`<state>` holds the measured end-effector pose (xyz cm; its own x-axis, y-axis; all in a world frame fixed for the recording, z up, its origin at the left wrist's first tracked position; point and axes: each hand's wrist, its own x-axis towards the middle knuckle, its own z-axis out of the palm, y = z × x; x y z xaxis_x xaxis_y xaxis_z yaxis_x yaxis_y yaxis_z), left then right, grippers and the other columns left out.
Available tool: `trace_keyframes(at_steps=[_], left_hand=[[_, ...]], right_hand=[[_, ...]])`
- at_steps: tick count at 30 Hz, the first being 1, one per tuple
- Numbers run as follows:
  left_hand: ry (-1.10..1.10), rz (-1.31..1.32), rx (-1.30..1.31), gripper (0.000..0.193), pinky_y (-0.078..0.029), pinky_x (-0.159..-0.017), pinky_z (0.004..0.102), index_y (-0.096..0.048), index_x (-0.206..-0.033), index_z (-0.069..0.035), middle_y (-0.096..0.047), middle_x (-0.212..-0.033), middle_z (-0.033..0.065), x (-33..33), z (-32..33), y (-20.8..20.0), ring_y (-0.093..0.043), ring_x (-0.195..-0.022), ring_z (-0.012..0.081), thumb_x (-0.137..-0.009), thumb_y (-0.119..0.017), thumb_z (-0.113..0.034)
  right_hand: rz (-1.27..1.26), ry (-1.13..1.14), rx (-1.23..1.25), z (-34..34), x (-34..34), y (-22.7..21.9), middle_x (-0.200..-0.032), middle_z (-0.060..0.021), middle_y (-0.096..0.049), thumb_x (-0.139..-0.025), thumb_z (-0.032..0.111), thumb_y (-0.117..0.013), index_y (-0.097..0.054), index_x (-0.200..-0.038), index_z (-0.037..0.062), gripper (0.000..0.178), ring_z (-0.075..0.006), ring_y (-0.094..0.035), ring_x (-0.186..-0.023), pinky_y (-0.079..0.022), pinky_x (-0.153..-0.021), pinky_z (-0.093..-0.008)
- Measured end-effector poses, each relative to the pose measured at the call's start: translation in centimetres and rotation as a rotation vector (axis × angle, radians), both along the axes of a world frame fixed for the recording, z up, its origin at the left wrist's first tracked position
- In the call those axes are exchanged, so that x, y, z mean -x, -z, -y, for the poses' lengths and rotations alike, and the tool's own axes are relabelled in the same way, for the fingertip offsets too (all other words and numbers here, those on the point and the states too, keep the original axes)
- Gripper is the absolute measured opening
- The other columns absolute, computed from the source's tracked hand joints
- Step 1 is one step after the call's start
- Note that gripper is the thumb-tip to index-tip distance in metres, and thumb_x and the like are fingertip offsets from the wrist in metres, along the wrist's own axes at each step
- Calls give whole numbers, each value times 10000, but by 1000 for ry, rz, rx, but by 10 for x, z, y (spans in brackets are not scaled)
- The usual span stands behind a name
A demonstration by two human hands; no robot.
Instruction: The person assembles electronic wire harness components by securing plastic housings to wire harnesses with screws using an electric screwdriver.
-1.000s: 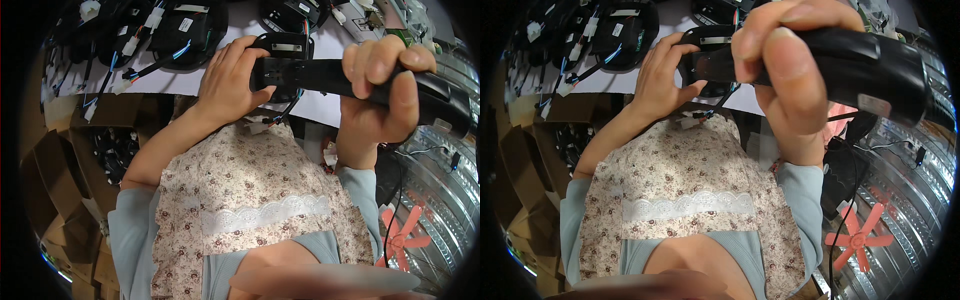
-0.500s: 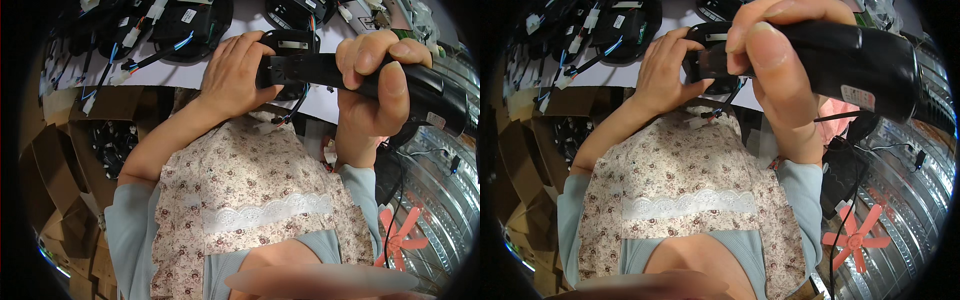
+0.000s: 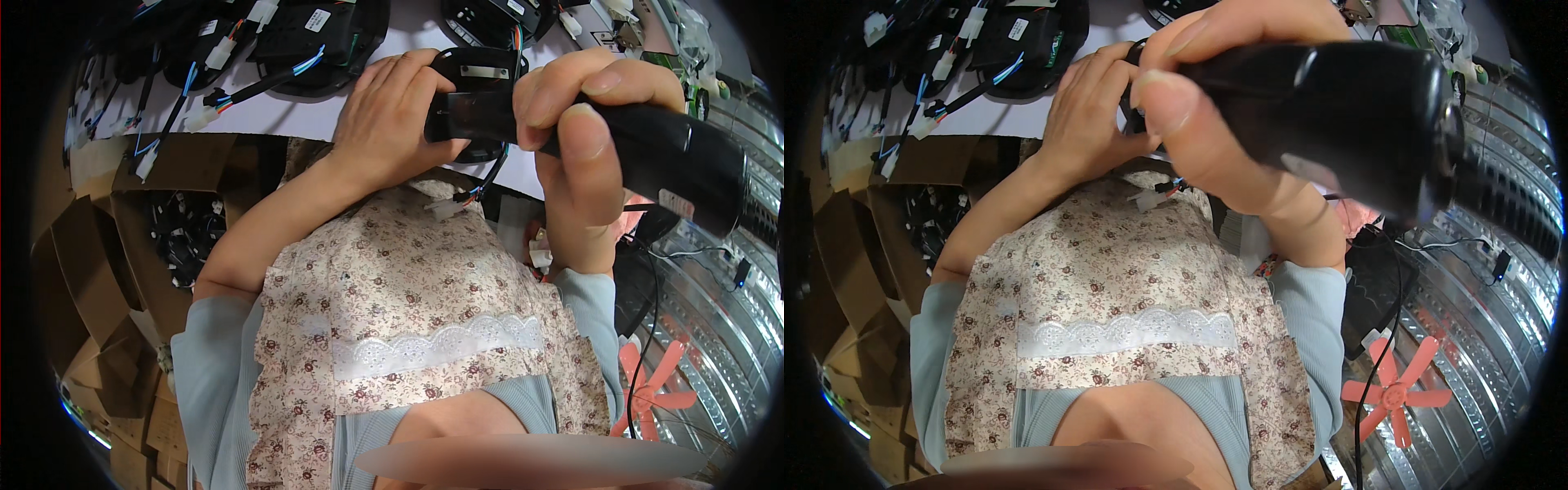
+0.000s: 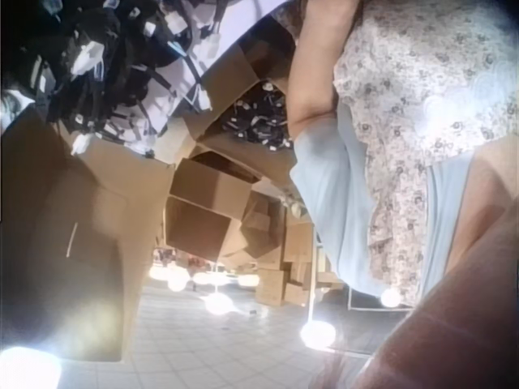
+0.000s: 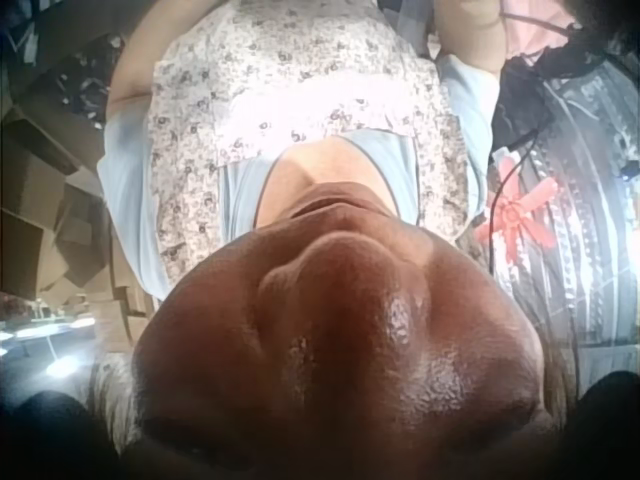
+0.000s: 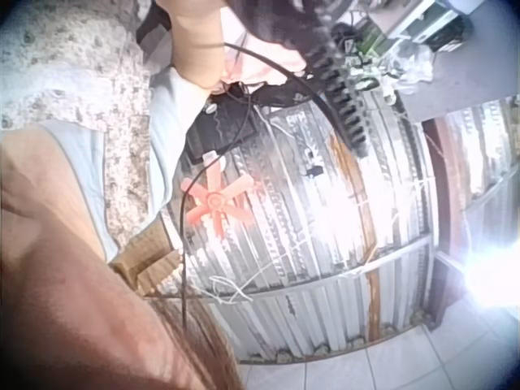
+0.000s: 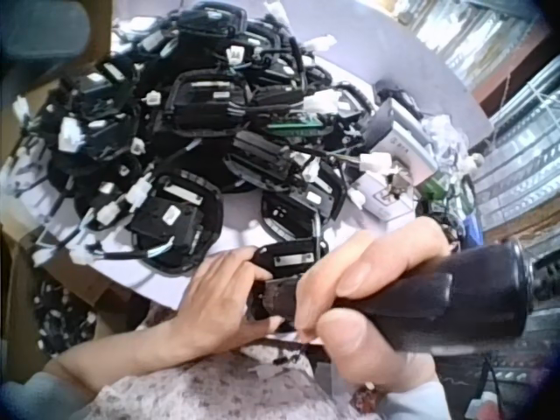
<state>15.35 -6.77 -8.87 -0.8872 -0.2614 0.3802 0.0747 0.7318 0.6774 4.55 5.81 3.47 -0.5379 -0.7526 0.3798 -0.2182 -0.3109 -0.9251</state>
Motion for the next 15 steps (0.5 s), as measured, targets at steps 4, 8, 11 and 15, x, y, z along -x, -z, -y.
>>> trace_keyframes(at_steps=[4, 8, 11, 15], left_hand=[[-28, -38, 0, 590, -441, -1033, 467, -619, -1093, -57, -582, -1254, 141, 1, -1, 1, -590, -1169, 344, -618, -920, -240], [-35, -38, -1, 590, -448, -1018, 463, -617, -1081, -46, -586, -1213, 138, 0, -2, 0, -594, -1145, 353, -611, -918, -236], [-21, -53, 9, 572, -465, -993, 457, -610, -1072, -37, -589, -1182, 140, 4, -3, 1, -597, -1127, 360, -625, -908, -234], [52, 8, -147, 542, -488, -947, 454, -602, -1051, -39, -594, -1180, 149, 6, 0, 1, -609, -1094, 362, -649, -899, -248]], right_hand=[[41, -46, -31, 3, -6, -3, -844, -106, -594, -962, 178, -732, -473, -1115, 107, 309, -171, -514, -639, -439, -588, -300], [-117, -149, -8, 6, 2, 2, -770, -77, -548, -948, 136, -734, -470, -1029, 90, 280, -164, -508, -606, -456, -600, -316], [-122, -97, -73, 4, -5, 2, -800, -93, -595, -905, 50, -733, -495, -1020, 64, 264, -164, -554, -651, -474, -620, -317], [-123, -155, -108, 15, 0, -2, -866, -143, -666, -851, 56, -794, -548, -1044, 49, 313, -182, -634, -727, -525, -685, -302]])
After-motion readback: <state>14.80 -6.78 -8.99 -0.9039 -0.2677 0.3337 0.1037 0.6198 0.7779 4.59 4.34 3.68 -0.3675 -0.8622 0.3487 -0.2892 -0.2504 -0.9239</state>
